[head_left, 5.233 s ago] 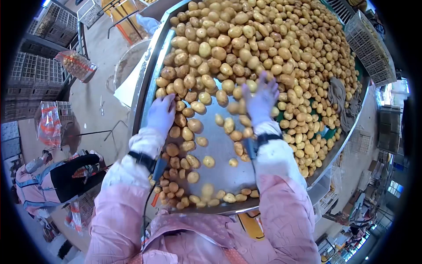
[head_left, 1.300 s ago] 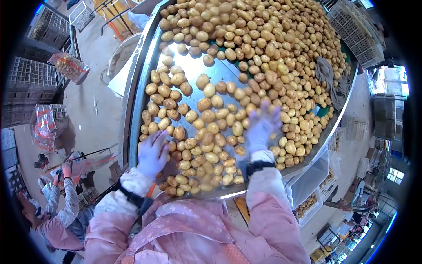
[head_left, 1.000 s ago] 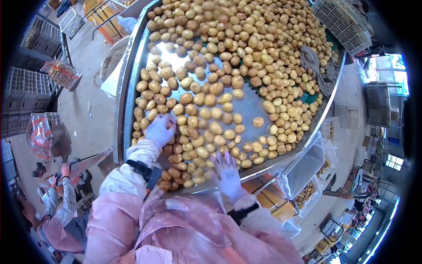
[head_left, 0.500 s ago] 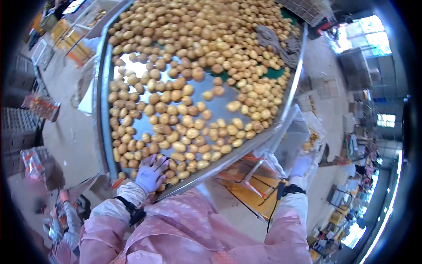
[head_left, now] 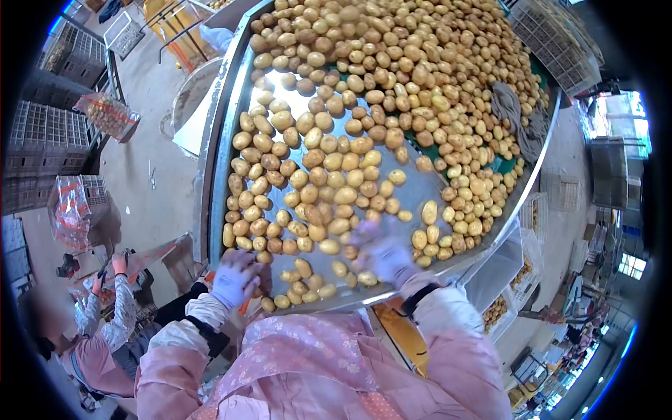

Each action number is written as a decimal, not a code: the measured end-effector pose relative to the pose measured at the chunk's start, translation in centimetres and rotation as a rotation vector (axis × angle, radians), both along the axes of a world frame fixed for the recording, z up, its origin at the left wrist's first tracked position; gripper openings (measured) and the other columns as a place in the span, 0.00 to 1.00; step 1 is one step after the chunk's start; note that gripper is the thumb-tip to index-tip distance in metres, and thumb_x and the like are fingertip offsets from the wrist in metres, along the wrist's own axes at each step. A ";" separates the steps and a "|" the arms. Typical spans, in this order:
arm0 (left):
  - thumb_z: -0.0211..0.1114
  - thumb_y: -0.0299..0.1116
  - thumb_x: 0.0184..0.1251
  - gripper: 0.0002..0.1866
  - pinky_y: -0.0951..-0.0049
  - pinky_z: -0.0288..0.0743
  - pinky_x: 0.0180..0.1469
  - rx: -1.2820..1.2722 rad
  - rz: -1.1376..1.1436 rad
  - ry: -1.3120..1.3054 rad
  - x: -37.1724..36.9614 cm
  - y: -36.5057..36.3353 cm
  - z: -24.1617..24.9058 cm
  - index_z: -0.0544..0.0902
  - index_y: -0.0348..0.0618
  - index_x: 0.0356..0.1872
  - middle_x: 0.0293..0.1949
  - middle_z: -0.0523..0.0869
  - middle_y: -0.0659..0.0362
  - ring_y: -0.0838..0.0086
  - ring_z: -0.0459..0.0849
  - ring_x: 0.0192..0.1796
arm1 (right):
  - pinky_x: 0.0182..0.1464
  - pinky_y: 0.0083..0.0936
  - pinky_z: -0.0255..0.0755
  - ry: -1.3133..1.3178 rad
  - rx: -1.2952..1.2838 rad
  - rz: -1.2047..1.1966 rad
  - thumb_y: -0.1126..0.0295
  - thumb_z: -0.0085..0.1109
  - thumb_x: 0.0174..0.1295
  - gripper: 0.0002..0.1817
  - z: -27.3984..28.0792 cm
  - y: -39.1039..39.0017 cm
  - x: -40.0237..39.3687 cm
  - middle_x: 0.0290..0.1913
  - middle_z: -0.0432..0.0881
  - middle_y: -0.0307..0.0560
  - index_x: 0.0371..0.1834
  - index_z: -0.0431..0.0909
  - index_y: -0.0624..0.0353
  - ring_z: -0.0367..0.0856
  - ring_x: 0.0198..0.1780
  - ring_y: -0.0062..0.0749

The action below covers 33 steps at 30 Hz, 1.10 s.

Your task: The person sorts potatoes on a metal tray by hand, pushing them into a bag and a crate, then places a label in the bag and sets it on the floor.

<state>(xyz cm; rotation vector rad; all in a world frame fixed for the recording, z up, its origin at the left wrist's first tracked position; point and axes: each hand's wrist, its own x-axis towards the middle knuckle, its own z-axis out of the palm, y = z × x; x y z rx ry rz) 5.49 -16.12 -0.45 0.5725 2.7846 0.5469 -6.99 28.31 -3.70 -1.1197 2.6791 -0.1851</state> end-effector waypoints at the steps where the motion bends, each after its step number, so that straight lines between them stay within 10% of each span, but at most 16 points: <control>1: 0.69 0.39 0.68 0.29 0.44 0.67 0.73 0.011 0.140 0.008 -0.7 -0.5 -0.4 0.80 0.56 0.71 0.69 0.79 0.48 0.47 0.75 0.71 | 0.84 0.65 0.43 0.072 0.081 -0.044 0.49 0.57 0.69 0.32 -0.8 1.7 -3.5 0.78 0.71 0.47 0.77 0.72 0.42 0.59 0.84 0.51; 2: 0.69 0.38 0.69 0.28 0.45 0.68 0.72 0.018 0.276 0.006 -1.3 -0.9 -0.6 0.81 0.53 0.71 0.69 0.79 0.48 0.47 0.75 0.71 | 0.83 0.71 0.42 0.071 -0.035 -0.270 0.49 0.57 0.69 0.37 0.9 1.6 -8.1 0.83 0.64 0.57 0.81 0.67 0.47 0.57 0.85 0.59; 3: 0.69 0.37 0.71 0.27 0.47 0.67 0.71 -0.033 0.350 0.071 -4.0 0.1 -0.1 0.81 0.49 0.71 0.69 0.79 0.48 0.47 0.75 0.71 | 0.82 0.72 0.44 0.546 0.505 -0.306 0.48 0.56 0.70 0.39 -5.5 3.9 -11.7 0.85 0.60 0.64 0.83 0.64 0.50 0.57 0.85 0.64; 5: 0.67 0.34 0.74 0.24 0.47 0.72 0.70 0.119 0.503 0.160 -10.8 2.1 0.1 0.81 0.46 0.70 0.73 0.77 0.43 0.42 0.77 0.71 | 0.81 0.72 0.44 0.242 0.165 -0.944 0.45 0.56 0.72 0.41 1.3 -4.6 -20.4 0.85 0.56 0.69 0.84 0.62 0.53 0.56 0.85 0.67; 11: 0.66 0.40 0.76 0.26 0.48 0.65 0.79 0.508 0.532 0.213 -26.7 10.0 -1.3 0.79 0.46 0.72 0.76 0.73 0.39 0.39 0.71 0.77 | 0.81 0.77 0.40 0.191 -0.128 -0.463 0.40 0.63 0.66 0.45 1.0 -15.4 -16.5 0.83 0.60 0.73 0.82 0.68 0.53 0.51 0.83 0.80; 17: 0.66 0.46 0.72 0.34 0.35 0.47 0.84 -0.024 -0.016 0.040 -17.7 10.3 -1.2 0.74 0.57 0.79 0.82 0.66 0.46 0.35 0.58 0.83 | 0.81 0.71 0.49 -0.217 -0.152 -0.031 0.50 0.66 0.65 0.31 3.3 -7.8 2.0 0.76 0.75 0.49 0.70 0.81 0.47 0.65 0.80 0.56; 23: 0.65 0.43 0.71 0.32 0.37 0.51 0.84 0.066 0.068 -0.119 -2.3 7.7 -0.7 0.76 0.48 0.76 0.79 0.69 0.47 0.41 0.62 0.82 | 0.75 0.52 0.65 -0.252 0.173 -0.493 0.60 0.63 0.68 0.20 7.1 8.3 9.4 0.61 0.86 0.51 0.61 0.86 0.51 0.80 0.67 0.53; 28: 0.68 0.41 0.68 0.25 0.41 0.64 0.76 0.134 0.085 -0.119 1.3 6.6 -0.5 0.83 0.50 0.65 0.67 0.80 0.52 0.48 0.77 0.70 | 0.66 0.48 0.77 -0.036 -0.526 -0.674 0.65 0.71 0.64 0.26 4.3 1.8 1.1 0.61 0.85 0.63 0.65 0.83 0.57 0.84 0.62 0.59; 33: 0.70 0.42 0.66 0.25 0.45 0.72 0.72 0.398 -0.258 0.032 -3.5 12.8 2.2 0.83 0.52 0.65 0.67 0.80 0.51 0.51 0.80 0.67 | 0.54 0.47 0.79 0.022 0.125 -0.544 0.54 0.72 0.63 0.39 0.6 -6.4 -3.2 0.55 0.83 0.55 0.77 0.70 0.49 0.87 0.52 0.50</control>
